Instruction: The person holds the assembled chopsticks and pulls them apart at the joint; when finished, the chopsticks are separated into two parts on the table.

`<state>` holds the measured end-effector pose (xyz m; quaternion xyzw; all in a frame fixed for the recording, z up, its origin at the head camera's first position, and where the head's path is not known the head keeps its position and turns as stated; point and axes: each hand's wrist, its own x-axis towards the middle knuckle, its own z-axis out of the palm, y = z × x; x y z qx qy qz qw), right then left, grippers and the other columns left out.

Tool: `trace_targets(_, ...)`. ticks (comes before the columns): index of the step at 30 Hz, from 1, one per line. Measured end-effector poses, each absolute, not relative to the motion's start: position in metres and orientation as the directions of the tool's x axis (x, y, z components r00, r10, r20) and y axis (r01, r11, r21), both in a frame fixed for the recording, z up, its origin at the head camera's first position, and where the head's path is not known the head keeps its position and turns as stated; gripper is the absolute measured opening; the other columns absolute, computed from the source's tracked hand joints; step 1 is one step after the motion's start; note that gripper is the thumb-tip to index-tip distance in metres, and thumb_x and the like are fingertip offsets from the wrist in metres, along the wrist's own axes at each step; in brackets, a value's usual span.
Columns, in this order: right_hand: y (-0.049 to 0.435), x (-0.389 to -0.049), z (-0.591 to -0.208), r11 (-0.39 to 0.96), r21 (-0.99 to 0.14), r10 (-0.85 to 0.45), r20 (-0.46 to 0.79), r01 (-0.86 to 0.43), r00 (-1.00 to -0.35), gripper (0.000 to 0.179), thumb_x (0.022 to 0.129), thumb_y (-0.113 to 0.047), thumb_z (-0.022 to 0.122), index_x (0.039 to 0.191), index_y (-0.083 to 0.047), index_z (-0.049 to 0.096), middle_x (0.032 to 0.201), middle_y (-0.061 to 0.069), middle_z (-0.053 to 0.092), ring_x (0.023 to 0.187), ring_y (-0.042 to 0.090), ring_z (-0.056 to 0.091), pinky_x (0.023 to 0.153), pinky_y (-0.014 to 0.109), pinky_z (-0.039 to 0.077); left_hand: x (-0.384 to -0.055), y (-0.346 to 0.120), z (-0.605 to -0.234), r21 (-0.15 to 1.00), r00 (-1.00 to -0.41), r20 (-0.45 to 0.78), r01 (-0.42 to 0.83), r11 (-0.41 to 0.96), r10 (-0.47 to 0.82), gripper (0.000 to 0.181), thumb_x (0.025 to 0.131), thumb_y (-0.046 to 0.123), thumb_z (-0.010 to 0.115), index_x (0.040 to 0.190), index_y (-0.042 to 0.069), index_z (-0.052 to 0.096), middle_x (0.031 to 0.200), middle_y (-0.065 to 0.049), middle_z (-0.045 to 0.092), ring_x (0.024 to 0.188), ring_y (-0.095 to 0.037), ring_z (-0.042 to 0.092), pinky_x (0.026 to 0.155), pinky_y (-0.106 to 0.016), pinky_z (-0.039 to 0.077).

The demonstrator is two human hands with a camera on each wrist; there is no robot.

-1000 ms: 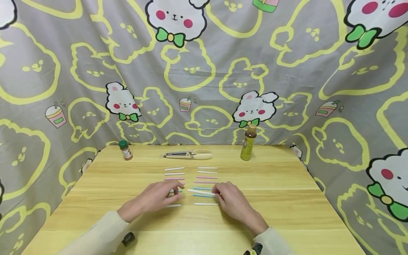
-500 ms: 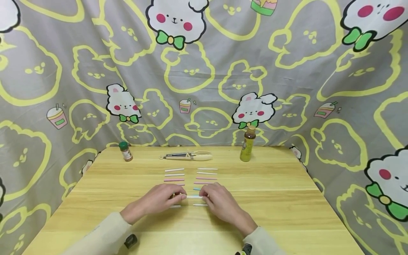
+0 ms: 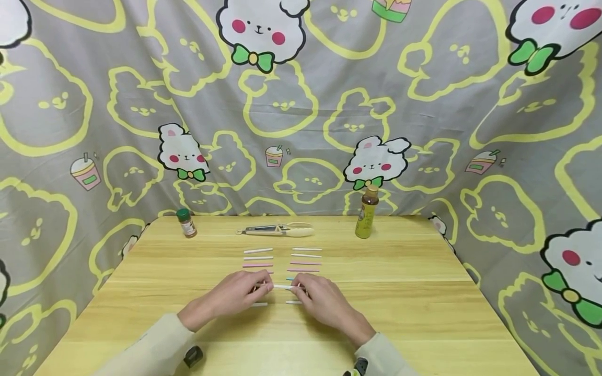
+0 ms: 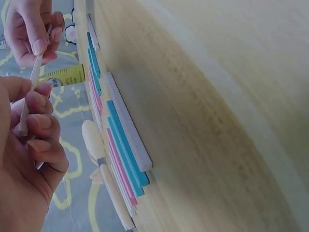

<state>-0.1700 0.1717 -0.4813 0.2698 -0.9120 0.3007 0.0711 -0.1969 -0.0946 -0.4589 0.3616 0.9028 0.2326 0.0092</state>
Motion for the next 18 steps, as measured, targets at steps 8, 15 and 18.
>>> trace_targets(8, 0.1728, -0.1679, -0.4847, 0.664, -0.514, -0.464, 0.287, -0.544, -0.838, 0.019, 0.112, -0.025, 0.063, 0.105, -0.015, 0.077, 0.081, -0.016, 0.058, 0.07, -0.002, 0.049, 0.065, 0.022, 0.046, -0.1962, -0.0943, -0.463, 0.443, -0.73, 0.162, 0.655, 0.612, 0.664, 0.009, 0.111, 0.031, 0.063, 0.104, 0.026, 0.065, 0.075, 0.017, 0.058, 0.061, 0.003, 0.045, 0.056, -0.021, 0.04)
trace_targets(15, 0.1727, -0.167, -0.4852, 0.668, -0.495, -0.461, 0.311, -0.556, -0.831, 0.018, 0.111, -0.027, 0.065, 0.106, -0.017, 0.079, 0.086, -0.017, 0.062, 0.073, -0.002, 0.052, 0.068, 0.021, 0.048, -0.196, -0.093, -0.4639, 0.449, -0.723, 0.147, 0.657, 0.606, 0.675, 0.011, 0.111, 0.035, 0.063, 0.106, 0.025, 0.067, 0.068, 0.018, 0.051, 0.057, 0.003, 0.039, 0.053, -0.021, 0.035)
trace_targets(18, 0.1715, -0.1666, -0.4845, 0.658, -0.492, -0.456, 0.342, -0.57, -0.822, 0.019, 0.111, -0.029, 0.066, 0.106, -0.018, 0.08, 0.086, -0.016, 0.063, 0.074, -0.003, 0.052, 0.068, 0.021, 0.048, -0.1959, -0.0922, -0.4644, 0.45, -0.717, 0.138, 0.66, 0.601, 0.684, 0.022, 0.113, 0.04, 0.059, 0.106, 0.024, 0.072, 0.071, 0.019, 0.056, 0.06, 0.003, 0.042, 0.056, -0.021, 0.038)
